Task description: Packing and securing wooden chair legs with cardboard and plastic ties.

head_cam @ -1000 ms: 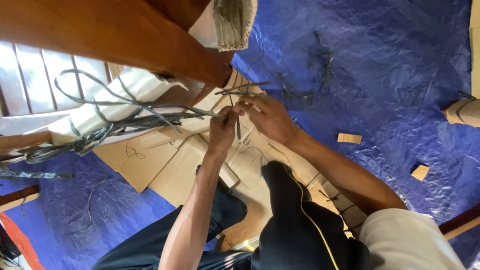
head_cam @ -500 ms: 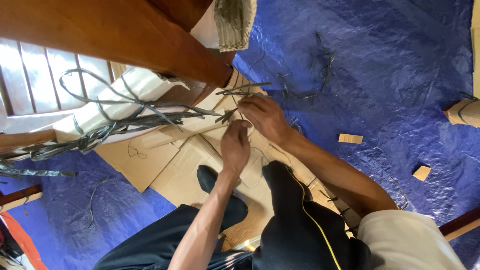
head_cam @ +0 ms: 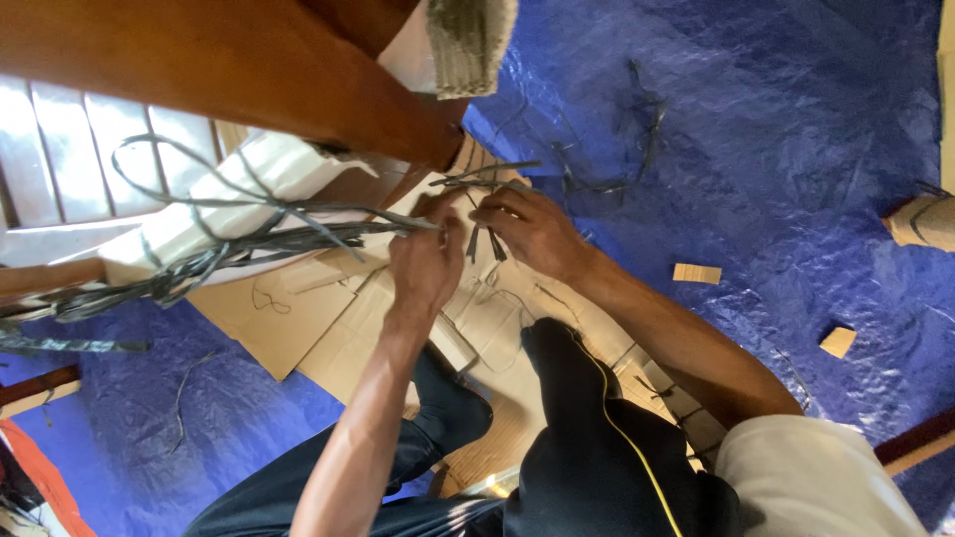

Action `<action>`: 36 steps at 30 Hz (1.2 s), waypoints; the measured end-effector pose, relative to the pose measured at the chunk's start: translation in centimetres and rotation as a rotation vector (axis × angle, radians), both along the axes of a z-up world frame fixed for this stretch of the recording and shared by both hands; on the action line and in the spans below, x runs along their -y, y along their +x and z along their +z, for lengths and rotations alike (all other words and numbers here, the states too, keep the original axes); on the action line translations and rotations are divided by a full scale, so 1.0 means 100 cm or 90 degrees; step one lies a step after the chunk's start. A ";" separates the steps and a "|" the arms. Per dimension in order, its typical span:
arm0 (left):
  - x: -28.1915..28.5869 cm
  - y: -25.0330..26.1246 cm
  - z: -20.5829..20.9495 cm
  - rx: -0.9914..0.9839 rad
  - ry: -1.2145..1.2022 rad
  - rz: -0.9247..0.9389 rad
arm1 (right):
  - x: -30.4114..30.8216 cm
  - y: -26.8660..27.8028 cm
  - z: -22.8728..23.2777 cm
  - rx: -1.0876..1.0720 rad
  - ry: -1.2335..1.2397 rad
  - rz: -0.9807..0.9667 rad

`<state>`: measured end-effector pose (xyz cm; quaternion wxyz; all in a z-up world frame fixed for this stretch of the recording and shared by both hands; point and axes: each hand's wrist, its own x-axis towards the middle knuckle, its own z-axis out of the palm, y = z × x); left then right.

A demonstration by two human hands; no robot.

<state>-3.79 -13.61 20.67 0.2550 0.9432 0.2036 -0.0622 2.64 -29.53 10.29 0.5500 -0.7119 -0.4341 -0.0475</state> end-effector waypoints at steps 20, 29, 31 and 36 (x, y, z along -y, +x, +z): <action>0.021 -0.008 -0.082 0.148 -0.777 0.590 | -0.009 -0.016 -0.004 -0.226 0.221 -0.191; 0.015 0.008 -0.103 0.455 -0.973 0.665 | -0.022 0.001 -0.051 -0.649 0.363 -0.288; -0.003 0.009 -0.120 0.475 -0.999 0.656 | -0.027 0.000 -0.073 -0.619 0.345 -0.293; -0.014 0.009 -0.134 0.500 -1.087 0.546 | -0.021 0.001 -0.083 -0.715 0.281 -0.283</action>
